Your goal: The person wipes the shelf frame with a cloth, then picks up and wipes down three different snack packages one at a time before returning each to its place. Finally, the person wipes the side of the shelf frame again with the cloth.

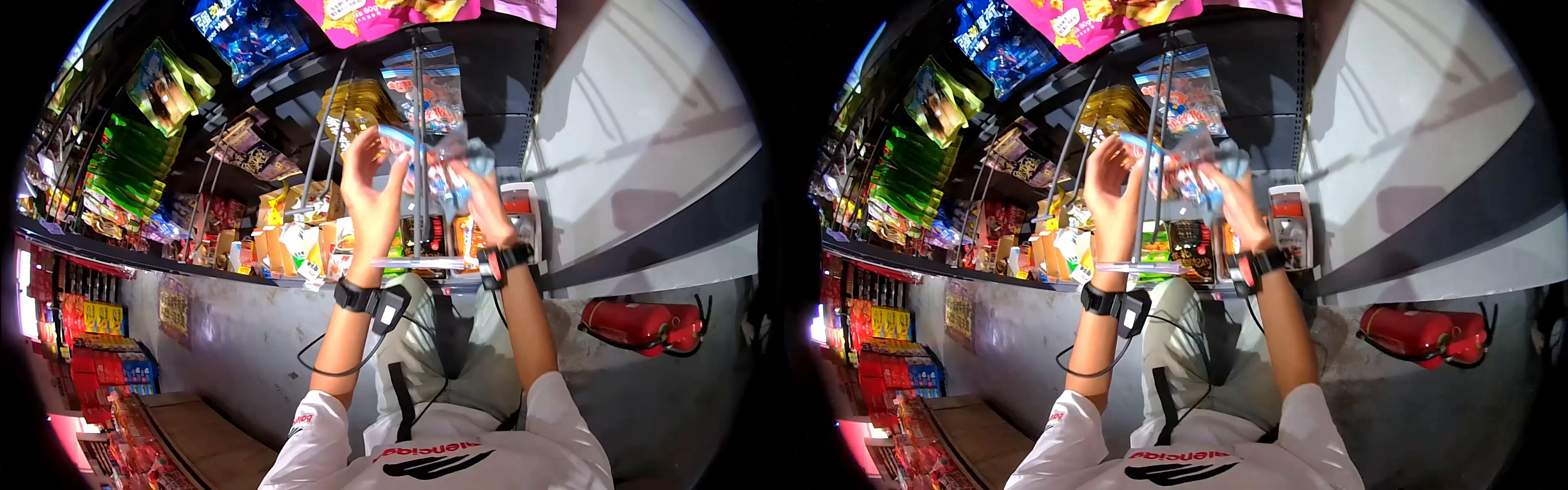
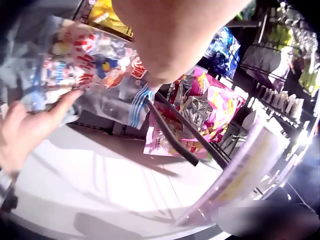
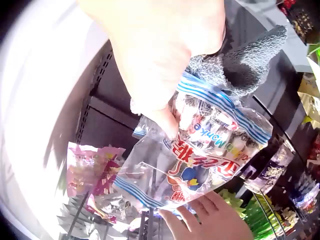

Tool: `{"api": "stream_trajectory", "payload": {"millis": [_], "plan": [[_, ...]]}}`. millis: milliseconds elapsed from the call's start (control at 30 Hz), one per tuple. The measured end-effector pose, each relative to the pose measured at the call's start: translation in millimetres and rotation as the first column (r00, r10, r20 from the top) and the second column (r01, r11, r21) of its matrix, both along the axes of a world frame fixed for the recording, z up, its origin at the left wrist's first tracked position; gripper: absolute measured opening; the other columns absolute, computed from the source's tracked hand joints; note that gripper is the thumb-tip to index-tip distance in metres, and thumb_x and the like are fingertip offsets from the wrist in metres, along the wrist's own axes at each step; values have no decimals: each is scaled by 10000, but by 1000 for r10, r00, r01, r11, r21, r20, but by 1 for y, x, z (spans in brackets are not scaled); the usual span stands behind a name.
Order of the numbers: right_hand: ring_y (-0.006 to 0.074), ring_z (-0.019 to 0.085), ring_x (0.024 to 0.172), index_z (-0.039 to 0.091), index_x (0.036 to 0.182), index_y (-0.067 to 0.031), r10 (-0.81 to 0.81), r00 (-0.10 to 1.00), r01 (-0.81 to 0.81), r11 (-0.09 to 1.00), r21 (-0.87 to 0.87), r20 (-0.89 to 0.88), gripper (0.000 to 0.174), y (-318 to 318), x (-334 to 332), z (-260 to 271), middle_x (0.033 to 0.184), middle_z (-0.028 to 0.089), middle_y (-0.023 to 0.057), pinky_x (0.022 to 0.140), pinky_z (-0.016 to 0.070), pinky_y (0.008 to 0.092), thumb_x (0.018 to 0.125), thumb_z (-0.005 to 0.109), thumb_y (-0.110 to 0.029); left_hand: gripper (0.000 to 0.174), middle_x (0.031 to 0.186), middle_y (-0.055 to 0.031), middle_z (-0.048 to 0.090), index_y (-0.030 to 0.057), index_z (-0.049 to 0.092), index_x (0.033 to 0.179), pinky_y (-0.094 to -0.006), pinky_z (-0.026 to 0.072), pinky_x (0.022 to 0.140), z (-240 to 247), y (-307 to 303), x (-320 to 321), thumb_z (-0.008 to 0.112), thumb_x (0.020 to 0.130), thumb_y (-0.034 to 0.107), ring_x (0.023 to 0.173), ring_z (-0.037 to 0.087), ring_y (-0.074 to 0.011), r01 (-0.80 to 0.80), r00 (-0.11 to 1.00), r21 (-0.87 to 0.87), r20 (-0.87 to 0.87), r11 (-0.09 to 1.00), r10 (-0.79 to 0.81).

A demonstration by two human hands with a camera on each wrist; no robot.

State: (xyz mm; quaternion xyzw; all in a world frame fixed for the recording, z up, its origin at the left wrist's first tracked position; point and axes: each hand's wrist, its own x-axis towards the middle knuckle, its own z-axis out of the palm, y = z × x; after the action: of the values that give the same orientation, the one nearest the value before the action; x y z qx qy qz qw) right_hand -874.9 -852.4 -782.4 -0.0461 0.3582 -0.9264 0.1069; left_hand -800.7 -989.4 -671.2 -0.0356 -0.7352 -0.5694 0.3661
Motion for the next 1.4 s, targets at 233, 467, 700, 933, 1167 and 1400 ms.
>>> {"api": "stream_trajectory", "payload": {"millis": [233, 467, 700, 933, 1167, 1400], "plan": [[162, 661, 872, 646, 1056, 56, -278, 960, 280, 955, 101, -35, 378, -28, -81, 0, 985, 682, 90, 767, 532, 313, 784, 810, -149, 112, 713, -26, 627, 8, 627, 921, -205, 455, 568, -68, -39, 78, 638, 948, 117, 611, 584, -72, -56, 908, 285, 414, 957, -70], [125, 608, 708, 619, 917, -98, -544, 800, 308, 735, 604, 254, 351, -17, -26, -51, 833, 630, 28, 621, 504, 319, 818, 776, -396, 520, 512, 72, 328, 146, 359, 600, -237, 183, 416, -124, -95, 122, 401, 1058, 389, 432, 268, -43, -35, 801, 307, 578, 951, -156], [251, 624, 922, 629, 1013, -96, 146, 784, -14, 976, -218, 603, 372, 70, 151, -125, 937, 645, 59, 822, 513, 416, 968, 494, -440, 139, 732, 9, 581, 31, 660, 1039, -237, 464, 637, -180, -119, 121, 588, 921, 36, 718, 581, -93, 95, 774, 6, 628, 995, -77], [235, 608, 849, 608, 897, -84, 412, 807, -193, 862, -469, 423, 358, 120, 245, -112, 874, 625, 60, 792, 493, 357, 970, 450, -397, 325, 1061, -183, 664, 36, 650, 1134, -404, 522, 887, -241, -76, 69, 675, 811, 64, 997, 645, -343, 232, 845, -637, 507, 735, 172], [201, 589, 765, 587, 859, -70, 111, 751, 7, 984, -175, 651, 368, 95, 237, -121, 836, 613, 36, 748, 483, 327, 975, 446, -390, 337, 1076, -155, 606, 57, 582, 1057, -433, 522, 850, -264, -47, 48, 676, 735, 23, 990, 619, -335, 247, 764, -820, 493, 516, 416], [200, 609, 811, 616, 949, -54, 254, 804, -102, 949, -297, 538, 371, 102, 237, -135, 892, 631, 45, 780, 493, 325, 980, 447, -382, 140, 868, -178, 678, 41, 601, 915, -487, 521, 762, -253, -57, 55, 671, 822, 119, 867, 663, -377, 361, 682, -752, 616, 552, 394]]}}
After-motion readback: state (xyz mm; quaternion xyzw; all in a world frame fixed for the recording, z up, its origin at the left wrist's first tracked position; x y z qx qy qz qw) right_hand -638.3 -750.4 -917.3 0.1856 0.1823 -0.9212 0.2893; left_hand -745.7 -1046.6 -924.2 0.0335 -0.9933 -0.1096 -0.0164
